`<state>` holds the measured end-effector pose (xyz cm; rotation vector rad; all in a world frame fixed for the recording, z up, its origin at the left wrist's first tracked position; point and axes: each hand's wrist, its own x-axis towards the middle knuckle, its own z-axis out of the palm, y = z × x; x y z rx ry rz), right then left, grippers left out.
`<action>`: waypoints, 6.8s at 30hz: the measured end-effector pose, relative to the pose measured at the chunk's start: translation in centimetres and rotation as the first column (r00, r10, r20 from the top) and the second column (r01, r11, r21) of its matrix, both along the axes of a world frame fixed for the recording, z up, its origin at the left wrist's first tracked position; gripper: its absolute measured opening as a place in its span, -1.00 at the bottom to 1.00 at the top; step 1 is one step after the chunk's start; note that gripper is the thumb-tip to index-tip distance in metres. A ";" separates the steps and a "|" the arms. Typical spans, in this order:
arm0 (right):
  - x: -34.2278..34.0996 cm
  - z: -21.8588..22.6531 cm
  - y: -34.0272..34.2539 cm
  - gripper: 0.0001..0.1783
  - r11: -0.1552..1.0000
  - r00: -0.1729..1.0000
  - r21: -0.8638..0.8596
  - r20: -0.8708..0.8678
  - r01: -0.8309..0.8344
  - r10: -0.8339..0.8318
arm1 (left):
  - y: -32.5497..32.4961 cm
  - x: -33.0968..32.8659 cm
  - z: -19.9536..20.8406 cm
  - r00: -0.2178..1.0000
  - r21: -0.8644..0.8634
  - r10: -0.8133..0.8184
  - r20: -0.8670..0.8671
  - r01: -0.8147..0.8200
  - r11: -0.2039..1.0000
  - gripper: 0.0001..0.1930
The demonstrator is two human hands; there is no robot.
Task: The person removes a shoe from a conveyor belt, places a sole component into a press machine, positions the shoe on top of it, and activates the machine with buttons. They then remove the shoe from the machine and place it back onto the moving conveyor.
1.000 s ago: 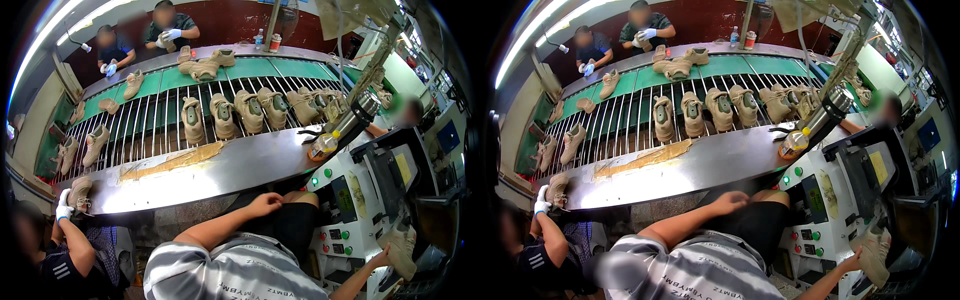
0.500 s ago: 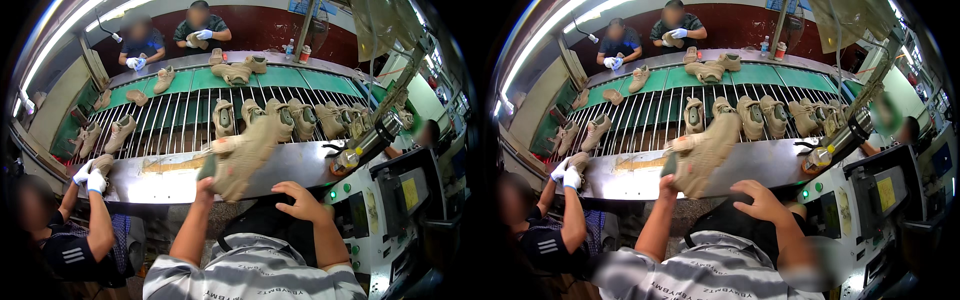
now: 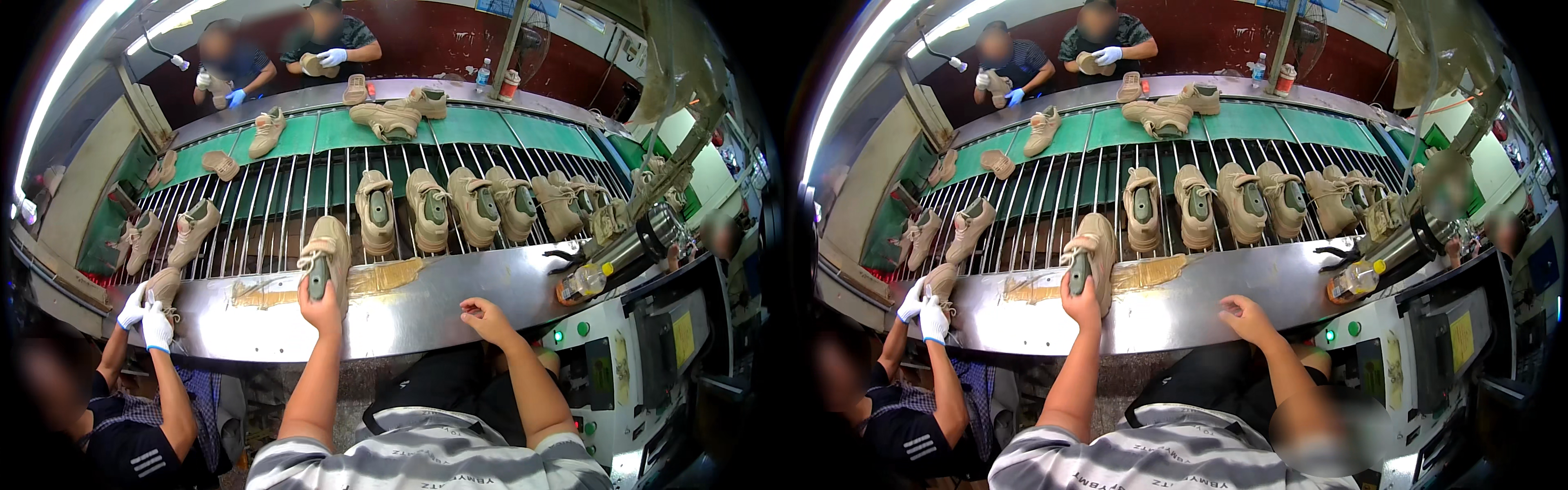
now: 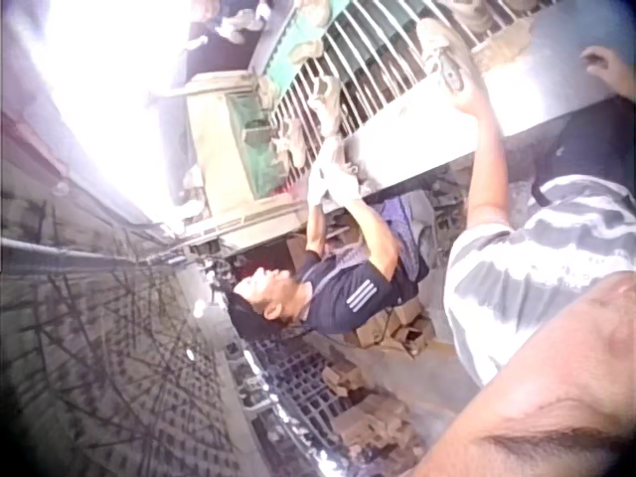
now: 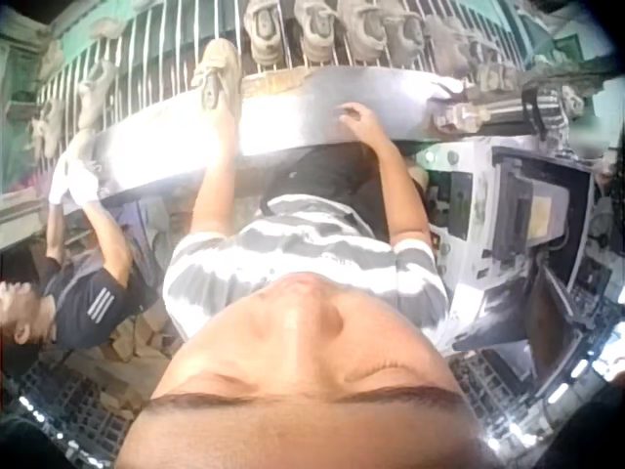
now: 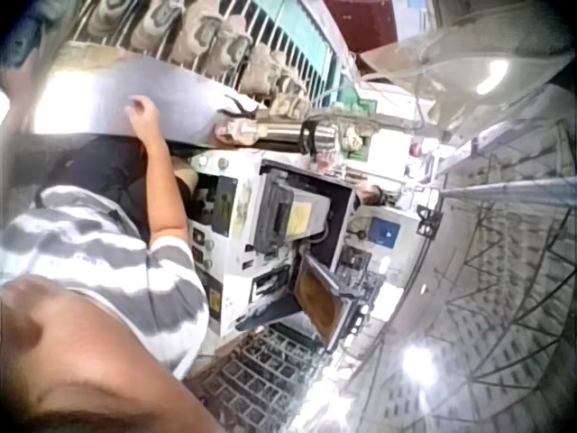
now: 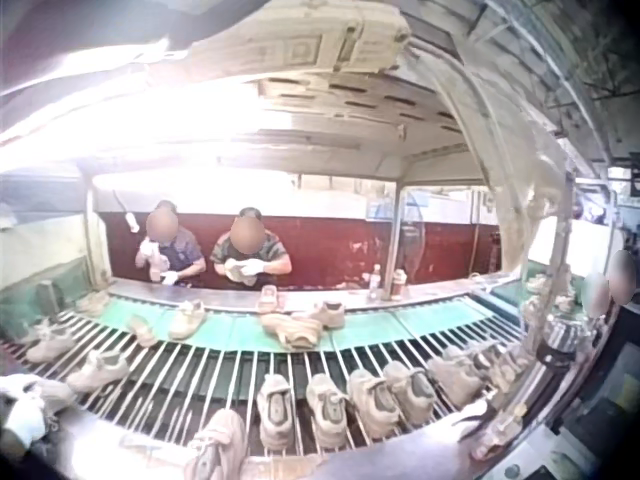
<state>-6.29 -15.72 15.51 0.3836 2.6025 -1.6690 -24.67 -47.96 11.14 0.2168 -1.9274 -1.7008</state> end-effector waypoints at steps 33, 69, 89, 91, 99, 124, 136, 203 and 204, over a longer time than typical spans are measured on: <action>-15.9 -7.1 6.3 -0.76 0.717 0.969 0.660 -0.231 0.225 -0.091 | 6.4 -16.4 -2.2 0.968 -0.047 -0.217 0.124 0.224 0.974 -0.44; -18.0 -7.7 8.5 -0.78 0.775 0.986 0.629 -0.160 0.063 0.050 | 34.0 -58.6 -12.0 0.928 -0.487 -0.186 0.322 0.331 0.808 -0.54; -16.7 -6.4 5.3 -0.81 0.749 0.925 0.610 -0.380 0.257 -0.008 | 24.2 -27.3 15.8 0.715 0.429 -0.694 0.081 0.604 0.672 -0.82; -17.1 -8.2 4.9 -0.76 0.733 0.938 0.629 -0.345 0.257 -0.033 | 19.7 -20.1 18.5 0.597 0.336 -0.801 0.043 0.746 0.575 -0.83; -4.7 3.3 -3.2 -0.47 0.817 0.937 -0.502 0.326 0.285 -0.126 | 8.7 0.4 26.3 0.244 0.673 -0.970 -0.013 0.720 0.172 -0.90; 50.4 10.8 -3.7 -0.10 0.181 0.276 -0.971 -0.219 -0.157 -0.936 | 23.2 27.9 10.0 -0.269 -0.271 -0.903 0.334 0.891 -0.365 -0.65; 73.9 23.0 24.7 -0.02 -0.452 -0.335 0.396 -0.331 0.800 -0.882 | 21.3 23.8 -6.2 -0.048 -0.049 -0.784 0.619 0.994 -0.100 -0.61; 30.9 17.2 27.1 0.08 -0.425 -0.313 0.429 -0.309 0.797 -0.898 | 0.8 12.3 0.7 0.854 -0.697 -0.494 0.162 0.454 0.555 -0.75; 32.5 15.1 26.5 0.05 -0.448 -0.277 0.372 -0.430 0.813 -0.859 | 0.7 12.2 0.7 0.837 -0.699 -0.501 0.220 0.494 0.517 -0.77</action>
